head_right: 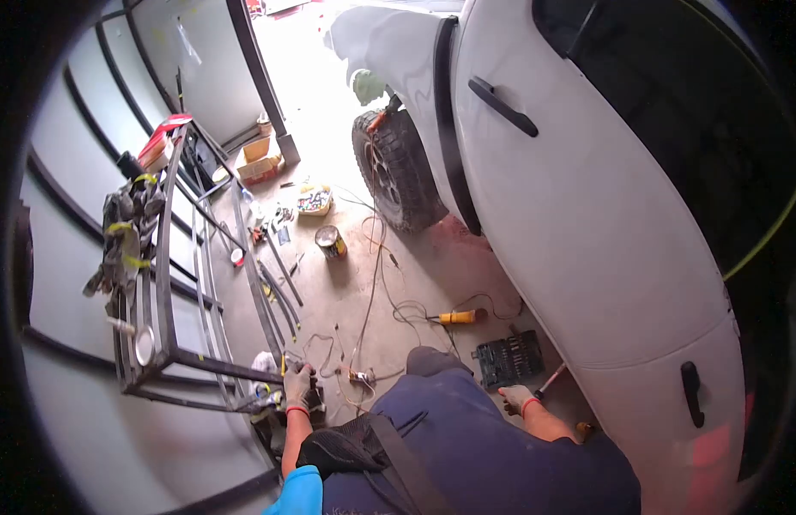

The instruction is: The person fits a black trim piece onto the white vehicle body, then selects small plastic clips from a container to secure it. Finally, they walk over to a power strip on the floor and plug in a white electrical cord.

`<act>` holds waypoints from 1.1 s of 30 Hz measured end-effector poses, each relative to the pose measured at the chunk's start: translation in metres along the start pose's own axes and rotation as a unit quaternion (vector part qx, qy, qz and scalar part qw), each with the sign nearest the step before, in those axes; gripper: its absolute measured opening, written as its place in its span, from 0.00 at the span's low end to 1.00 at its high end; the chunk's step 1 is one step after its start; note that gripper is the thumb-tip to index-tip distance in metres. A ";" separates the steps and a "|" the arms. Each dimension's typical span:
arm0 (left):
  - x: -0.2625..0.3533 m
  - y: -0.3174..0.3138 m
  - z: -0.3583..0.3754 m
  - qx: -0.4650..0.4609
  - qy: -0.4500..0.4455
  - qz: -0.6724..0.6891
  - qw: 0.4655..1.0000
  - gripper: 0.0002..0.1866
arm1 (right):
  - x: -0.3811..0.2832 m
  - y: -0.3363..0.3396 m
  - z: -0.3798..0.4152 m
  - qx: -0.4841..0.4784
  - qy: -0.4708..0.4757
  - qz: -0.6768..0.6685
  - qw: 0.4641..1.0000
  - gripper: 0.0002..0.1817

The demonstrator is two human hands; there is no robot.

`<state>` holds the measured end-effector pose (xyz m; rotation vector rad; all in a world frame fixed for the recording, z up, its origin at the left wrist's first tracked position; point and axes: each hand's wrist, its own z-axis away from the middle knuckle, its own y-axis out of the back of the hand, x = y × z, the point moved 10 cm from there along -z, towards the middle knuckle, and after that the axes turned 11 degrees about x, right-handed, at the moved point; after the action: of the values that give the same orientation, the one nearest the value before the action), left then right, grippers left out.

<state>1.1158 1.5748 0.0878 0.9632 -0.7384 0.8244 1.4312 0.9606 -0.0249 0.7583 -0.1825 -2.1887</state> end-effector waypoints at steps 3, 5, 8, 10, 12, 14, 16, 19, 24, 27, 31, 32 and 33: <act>0.066 -0.037 -0.062 -0.026 -0.036 0.037 0.998 0.08 | -0.017 -0.022 -0.041 0.007 -0.145 -0.172 0.974 0.14; 0.119 -0.063 -0.093 -0.059 -0.073 0.061 0.994 0.08 | -0.051 -0.032 -0.103 0.016 -0.103 -0.142 0.984 0.13; 0.183 -0.089 -0.135 -0.061 -0.147 0.078 0.984 0.10 | -0.159 -0.054 -0.155 -0.014 -0.063 -0.161 0.985 0.13; 0.231 -0.097 -0.147 -0.056 -0.195 0.011 0.979 0.09 | -0.245 -0.068 -0.155 0.029 -0.089 -0.144 0.985 0.15; 0.210 -0.121 -0.199 -0.064 -0.143 0.050 0.986 0.08 | -0.381 -0.056 -0.172 0.046 0.027 -0.068 0.996 0.15; 0.250 -0.131 -0.211 -0.083 -0.141 0.050 0.985 0.08 | -0.490 -0.064 -0.158 0.079 0.215 0.092 0.969 0.15; 0.260 -0.148 -0.219 -0.086 -0.125 0.051 0.987 0.08 | -0.571 -0.064 -0.137 0.055 0.193 -0.121 0.972 0.09; 0.285 -0.187 -0.251 -0.115 -0.082 0.096 0.985 0.08 | -0.679 -0.036 -0.119 0.047 0.267 -0.156 0.950 0.14; 0.373 -0.273 -0.305 -0.199 -0.113 0.082 0.970 0.09 | -0.770 0.039 -0.014 0.181 0.308 -0.300 0.884 0.13; 0.451 -0.337 -0.346 -0.271 -0.195 0.106 0.937 0.11 | -0.804 0.081 0.018 0.248 0.417 -0.430 0.762 0.17; 0.592 -0.411 -0.349 -0.370 -0.298 0.046 0.878 0.13 | -0.839 0.110 0.065 0.376 0.491 -0.416 0.667 0.22; 0.622 -0.428 -0.346 -0.393 -0.298 0.054 0.868 0.13 | -0.850 0.115 0.075 0.414 0.499 -0.383 0.658 0.23; 0.652 -0.444 -0.339 -0.422 -0.324 0.067 0.844 0.12 | -0.858 0.115 0.081 0.432 0.482 -0.387 0.656 0.23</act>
<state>1.8726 1.9067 0.3214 0.3536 -1.6021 0.1852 1.8918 1.5009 0.4772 2.8715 -0.3997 -1.9259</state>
